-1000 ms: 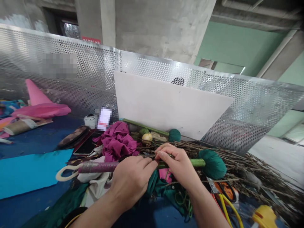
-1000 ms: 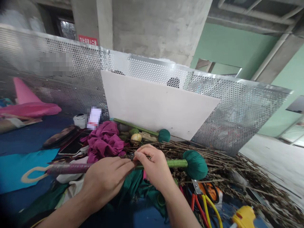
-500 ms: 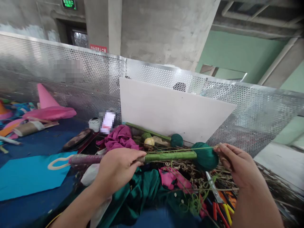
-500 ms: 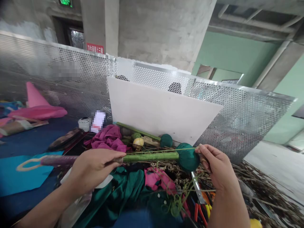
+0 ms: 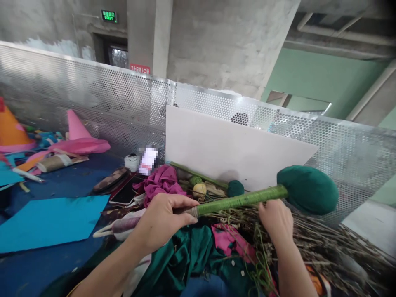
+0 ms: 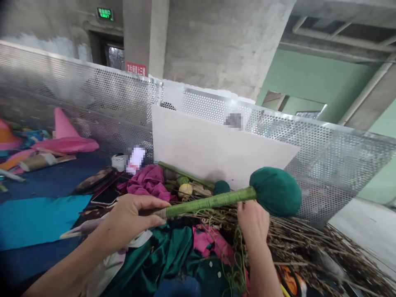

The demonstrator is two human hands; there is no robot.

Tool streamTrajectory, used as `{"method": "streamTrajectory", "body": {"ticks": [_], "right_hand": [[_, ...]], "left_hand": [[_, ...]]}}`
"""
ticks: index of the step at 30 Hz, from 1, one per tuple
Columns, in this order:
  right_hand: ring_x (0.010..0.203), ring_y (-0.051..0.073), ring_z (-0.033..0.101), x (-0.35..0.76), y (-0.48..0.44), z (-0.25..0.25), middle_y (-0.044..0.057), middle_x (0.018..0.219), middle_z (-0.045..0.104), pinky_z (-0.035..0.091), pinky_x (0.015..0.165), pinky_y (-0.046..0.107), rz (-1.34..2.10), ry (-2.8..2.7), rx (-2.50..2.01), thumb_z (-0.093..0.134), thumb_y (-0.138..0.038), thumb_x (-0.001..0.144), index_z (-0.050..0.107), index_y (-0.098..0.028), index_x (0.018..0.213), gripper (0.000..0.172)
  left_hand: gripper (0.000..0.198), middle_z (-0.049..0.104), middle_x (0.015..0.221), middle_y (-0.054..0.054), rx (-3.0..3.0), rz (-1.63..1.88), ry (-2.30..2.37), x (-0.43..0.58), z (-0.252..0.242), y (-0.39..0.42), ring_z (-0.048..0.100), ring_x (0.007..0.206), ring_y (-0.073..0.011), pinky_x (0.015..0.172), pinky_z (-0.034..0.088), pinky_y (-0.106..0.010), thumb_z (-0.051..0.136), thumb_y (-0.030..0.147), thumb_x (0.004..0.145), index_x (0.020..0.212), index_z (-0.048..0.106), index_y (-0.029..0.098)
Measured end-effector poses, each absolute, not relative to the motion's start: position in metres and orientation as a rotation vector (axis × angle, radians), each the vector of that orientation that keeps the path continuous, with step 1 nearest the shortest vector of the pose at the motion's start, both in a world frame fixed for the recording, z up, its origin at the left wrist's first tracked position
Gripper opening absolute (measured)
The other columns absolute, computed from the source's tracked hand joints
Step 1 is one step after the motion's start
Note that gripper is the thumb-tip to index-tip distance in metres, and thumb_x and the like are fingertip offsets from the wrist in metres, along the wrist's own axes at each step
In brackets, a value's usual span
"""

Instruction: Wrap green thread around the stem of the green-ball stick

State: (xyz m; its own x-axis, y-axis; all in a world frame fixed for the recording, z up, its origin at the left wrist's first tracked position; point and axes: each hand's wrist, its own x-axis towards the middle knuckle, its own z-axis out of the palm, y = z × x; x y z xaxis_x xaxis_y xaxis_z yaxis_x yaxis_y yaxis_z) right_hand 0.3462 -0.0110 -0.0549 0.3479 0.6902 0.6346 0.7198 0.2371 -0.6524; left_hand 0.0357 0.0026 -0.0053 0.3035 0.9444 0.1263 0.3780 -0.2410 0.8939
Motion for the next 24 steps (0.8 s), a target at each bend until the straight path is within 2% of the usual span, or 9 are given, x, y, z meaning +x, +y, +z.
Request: {"method": "streamTrajectory", "body": {"ticks": [3,7,10,12,13,16,19,22,24], "right_hand": [[0.090,0.029,0.067,0.304,-0.011,-0.056,0.010,0.071,0.066,0.052,0.079,0.038,0.097,-1.496,-1.434,0.066,-0.030,0.083,0.065,-0.021,0.059,0.026],[0.097,0.024,0.065,0.234,-0.020,-0.062,0.007,0.092,0.071,0.047,0.096,0.042,0.606,-1.632,-1.126,0.059,-0.039,0.087,0.071,-0.021,0.090,0.021],[0.070,0.017,0.063,0.208,-0.030,-0.065,0.003,0.072,0.067,0.052,0.070,0.029,0.714,-1.666,-1.108,0.059,-0.038,0.088,0.068,-0.018,0.079,0.024],[0.055,0.014,0.054,0.207,-0.036,-0.063,0.000,0.059,0.057,0.044,0.053,0.023,0.580,-1.668,-1.159,0.054,-0.035,0.091,0.062,-0.018,0.066,0.032],[0.056,0.014,0.053,0.210,-0.039,-0.061,0.000,0.059,0.054,0.042,0.053,0.023,0.467,-1.656,-1.160,0.052,-0.033,0.093,0.060,-0.018,0.063,0.034],[0.086,0.021,0.059,0.217,-0.046,-0.059,0.007,0.084,0.059,0.048,0.072,0.030,0.241,-1.643,-0.994,0.051,-0.028,0.093,0.065,-0.020,0.073,0.026],[0.108,0.026,0.056,0.211,-0.047,-0.062,0.010,0.106,0.061,0.050,0.083,0.039,0.443,-1.600,-0.738,0.044,-0.031,0.097,0.065,-0.023,0.079,0.029],[0.082,0.021,0.061,0.199,-0.045,-0.067,0.005,0.076,0.059,0.051,0.069,0.035,0.717,-1.439,-0.551,0.036,-0.036,0.099,0.056,-0.023,0.071,0.037],[0.059,0.015,0.050,0.192,-0.045,-0.072,-0.001,0.060,0.045,0.043,0.055,0.027,0.764,-1.357,-0.564,0.036,-0.035,0.100,0.049,-0.022,0.066,0.039]], "left_hand": [[0.026,0.078,0.083,0.003,1.729,0.950,1.166,0.038,-0.008,0.002,0.071,0.083,-0.0209,0.078,0.056,-0.026,0.070,0.018,0.064,0.089,0.079,0.022],[0.031,0.078,0.088,0.002,1.695,0.969,1.083,0.040,-0.013,0.003,0.071,0.087,-0.0212,0.083,0.054,-0.029,0.070,0.017,0.065,0.094,0.078,0.022],[0.032,0.078,0.091,0.001,1.668,0.983,1.063,0.040,-0.014,0.003,0.071,0.089,-0.0213,0.083,0.054,-0.029,0.070,0.015,0.065,0.096,0.078,0.020],[0.031,0.078,0.088,0.001,1.630,1.017,1.071,0.040,-0.013,0.004,0.071,0.087,-0.0212,0.081,0.054,-0.028,0.071,0.014,0.064,0.094,0.078,0.019],[0.030,0.078,0.087,0.000,1.608,1.033,1.069,0.040,-0.013,0.005,0.071,0.086,-0.0212,0.079,0.055,-0.028,0.071,0.014,0.064,0.093,0.078,0.019],[0.029,0.078,0.084,-0.001,1.547,1.039,1.050,0.041,-0.014,0.007,0.071,0.082,-0.0213,0.073,0.055,-0.027,0.069,0.012,0.063,0.091,0.077,0.016],[0.028,0.078,0.085,-0.002,1.545,1.003,1.005,0.044,-0.017,0.007,0.071,0.085,-0.0223,0.073,0.054,-0.027,0.068,0.012,0.064,0.091,0.076,0.015],[0.029,0.078,0.090,-0.002,1.578,0.991,1.029,0.048,-0.021,0.007,0.071,0.090,-0.0228,0.079,0.053,-0.028,0.068,0.012,0.063,0.091,0.076,0.014],[0.030,0.078,0.091,-0.002,1.602,0.977,1.066,0.050,-0.023,0.007,0.071,0.090,-0.0228,0.080,0.053,-0.028,0.070,0.013,0.063,0.092,0.076,0.014]]}}
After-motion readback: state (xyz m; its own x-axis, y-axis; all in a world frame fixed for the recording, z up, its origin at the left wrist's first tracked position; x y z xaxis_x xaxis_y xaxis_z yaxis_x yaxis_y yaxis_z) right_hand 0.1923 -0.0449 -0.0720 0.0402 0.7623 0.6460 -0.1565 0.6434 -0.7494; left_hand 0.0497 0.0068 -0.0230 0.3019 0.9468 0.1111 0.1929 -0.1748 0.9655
